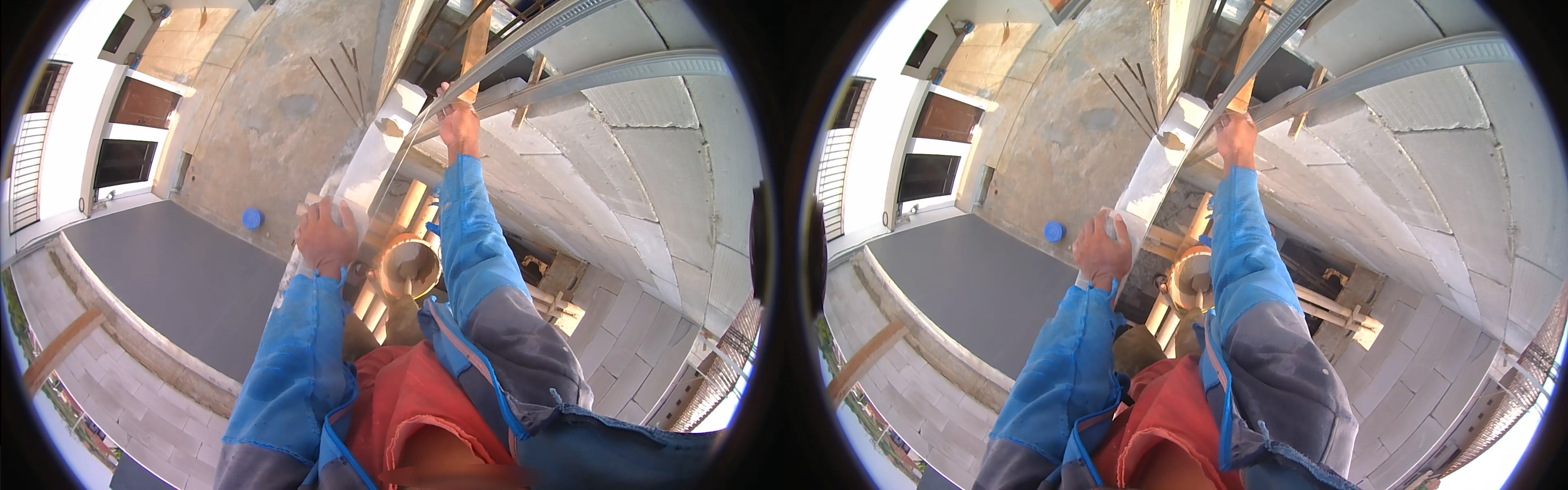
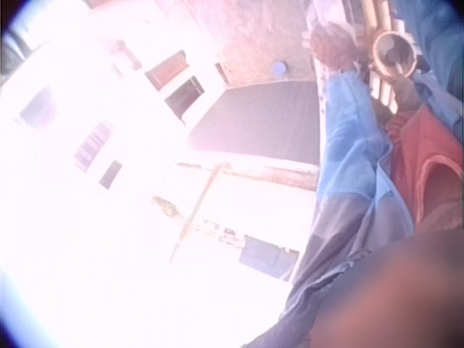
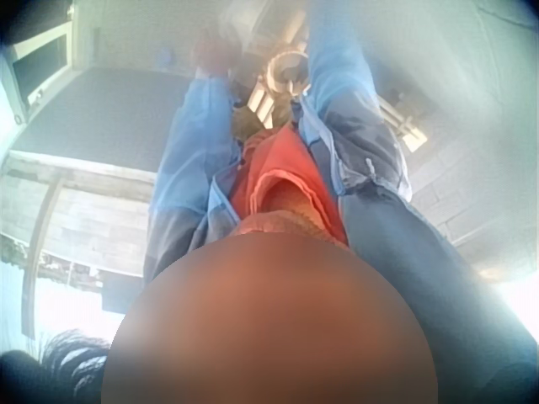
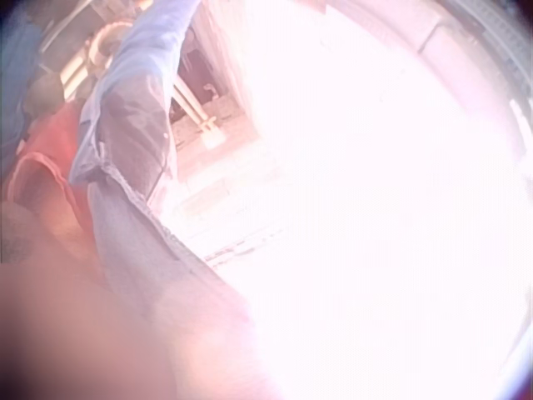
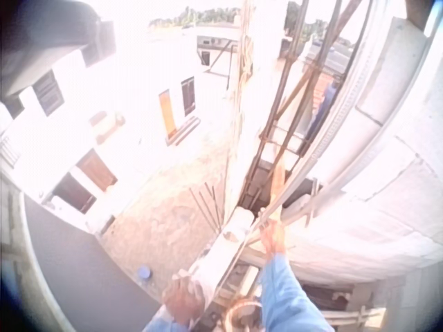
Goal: The person stands on bamboo scaffolding and uses both hands to position and secure a long metal bar onto the structure. They adjust the bar's placement and tie it to the bamboo poles using a string or wire.
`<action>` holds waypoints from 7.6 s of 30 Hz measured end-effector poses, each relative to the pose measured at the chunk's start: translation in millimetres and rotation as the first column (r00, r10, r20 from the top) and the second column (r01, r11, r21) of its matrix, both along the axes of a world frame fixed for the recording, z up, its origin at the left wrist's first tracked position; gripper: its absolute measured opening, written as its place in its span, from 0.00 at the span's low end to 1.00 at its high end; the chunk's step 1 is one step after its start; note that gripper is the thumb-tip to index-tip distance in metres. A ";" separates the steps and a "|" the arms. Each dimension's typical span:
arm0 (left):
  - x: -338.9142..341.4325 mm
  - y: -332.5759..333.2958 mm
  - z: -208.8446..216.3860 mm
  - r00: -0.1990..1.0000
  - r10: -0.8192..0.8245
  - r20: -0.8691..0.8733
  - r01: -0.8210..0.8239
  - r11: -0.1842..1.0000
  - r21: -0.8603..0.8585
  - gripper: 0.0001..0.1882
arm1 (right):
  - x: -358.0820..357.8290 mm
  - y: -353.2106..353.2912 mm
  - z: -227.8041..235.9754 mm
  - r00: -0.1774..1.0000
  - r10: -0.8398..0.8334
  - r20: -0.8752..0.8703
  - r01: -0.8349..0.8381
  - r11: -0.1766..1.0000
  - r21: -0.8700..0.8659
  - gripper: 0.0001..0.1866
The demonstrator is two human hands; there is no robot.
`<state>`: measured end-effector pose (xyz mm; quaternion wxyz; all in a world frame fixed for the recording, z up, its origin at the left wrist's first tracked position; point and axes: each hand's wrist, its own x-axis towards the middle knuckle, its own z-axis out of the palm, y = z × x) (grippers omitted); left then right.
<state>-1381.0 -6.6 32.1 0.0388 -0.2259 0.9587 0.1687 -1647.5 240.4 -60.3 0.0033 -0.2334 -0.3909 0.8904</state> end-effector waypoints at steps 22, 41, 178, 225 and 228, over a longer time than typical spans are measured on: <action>-1.8 3.1 -2.1 1.000 0.018 -0.023 -0.018 1.000 0.000 0.22 | 47.4 -34.2 39.6 0.979 -0.089 0.183 0.096 0.995 -0.027 0.22; -0.5 1.5 -4.1 0.999 0.000 -0.050 -0.001 1.000 -0.020 0.22 | 73.7 -68.8 -9.5 0.904 -0.241 0.353 0.326 0.924 -0.203 0.27; -0.5 8.0 -6.2 1.000 0.031 0.005 -0.030 0.996 -0.087 0.24 | 109.3 20.7 25.6 0.895 0.388 0.221 -0.399 0.917 0.007 0.21; -220.7 119.7 110.5 0.988 0.047 -0.146 0.099 0.534 0.840 0.19 | 100.7 16.2 216.8 0.921 0.384 -0.066 -0.052 0.290 0.956 0.12; -229.3 103.1 125.0 0.945 -0.174 -0.276 0.302 0.784 0.542 0.23 | 88.3 40.6 234.3 0.870 0.239 -0.431 0.443 0.004 0.896 0.13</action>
